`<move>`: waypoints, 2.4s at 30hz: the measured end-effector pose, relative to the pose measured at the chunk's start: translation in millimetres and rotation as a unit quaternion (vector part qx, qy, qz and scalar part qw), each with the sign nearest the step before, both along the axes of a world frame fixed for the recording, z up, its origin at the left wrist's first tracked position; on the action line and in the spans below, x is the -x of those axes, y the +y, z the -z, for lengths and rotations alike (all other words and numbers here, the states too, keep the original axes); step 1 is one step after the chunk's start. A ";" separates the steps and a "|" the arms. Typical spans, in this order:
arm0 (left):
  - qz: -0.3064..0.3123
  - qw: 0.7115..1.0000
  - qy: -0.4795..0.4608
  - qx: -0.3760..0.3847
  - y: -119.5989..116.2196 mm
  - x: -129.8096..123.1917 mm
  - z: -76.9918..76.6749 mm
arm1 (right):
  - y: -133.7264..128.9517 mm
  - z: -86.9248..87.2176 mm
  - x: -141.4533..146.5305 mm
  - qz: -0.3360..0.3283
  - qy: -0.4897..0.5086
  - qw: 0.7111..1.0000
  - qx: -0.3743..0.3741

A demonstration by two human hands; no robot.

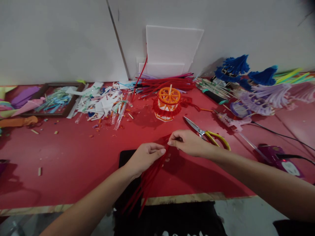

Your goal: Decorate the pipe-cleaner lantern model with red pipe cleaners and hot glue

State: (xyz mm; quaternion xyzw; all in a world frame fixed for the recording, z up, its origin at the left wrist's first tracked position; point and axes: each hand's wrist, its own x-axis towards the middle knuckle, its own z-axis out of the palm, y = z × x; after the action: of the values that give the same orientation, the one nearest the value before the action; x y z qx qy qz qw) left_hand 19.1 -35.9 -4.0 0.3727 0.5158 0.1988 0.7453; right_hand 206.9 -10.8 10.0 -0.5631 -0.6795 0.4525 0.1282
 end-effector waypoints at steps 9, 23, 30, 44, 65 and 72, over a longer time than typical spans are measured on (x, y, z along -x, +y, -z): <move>0.005 0.985 -0.122 0.122 2.6 5.1 6.6 | -3.3 -4.0 0.9 -0.018 0.024 0.999 -0.033; -0.022 0.981 -0.141 0.132 -0.5 1.0 2.6 | -4.5 -3.0 -2.3 -0.025 0.037 0.998 -0.054; -0.031 0.983 -0.135 0.118 1.3 -0.1 1.4 | -4.3 -5.0 -2.5 -0.028 0.041 0.997 -0.067; -0.008 0.989 -0.147 0.028 0.1 -1.0 1.6 | -2.2 -6.0 -7.3 -0.027 0.021 0.995 -0.090; 0.020 0.978 -0.188 0.090 5.0 -0.6 -5.5 | 0.2 -3.1 -12.0 -0.019 -0.003 0.994 -0.107; 0.019 0.977 -0.189 0.097 5.1 -0.3 -6.3 | -0.2 -3.6 -13.2 -0.025 0.001 0.994 -0.105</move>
State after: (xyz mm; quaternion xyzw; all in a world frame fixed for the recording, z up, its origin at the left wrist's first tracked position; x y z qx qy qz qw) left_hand 19.4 -30.8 2.3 0.2640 0.3756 0.2002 0.8655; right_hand 220.1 -10.9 13.6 -0.5293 -0.7370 0.3817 0.1761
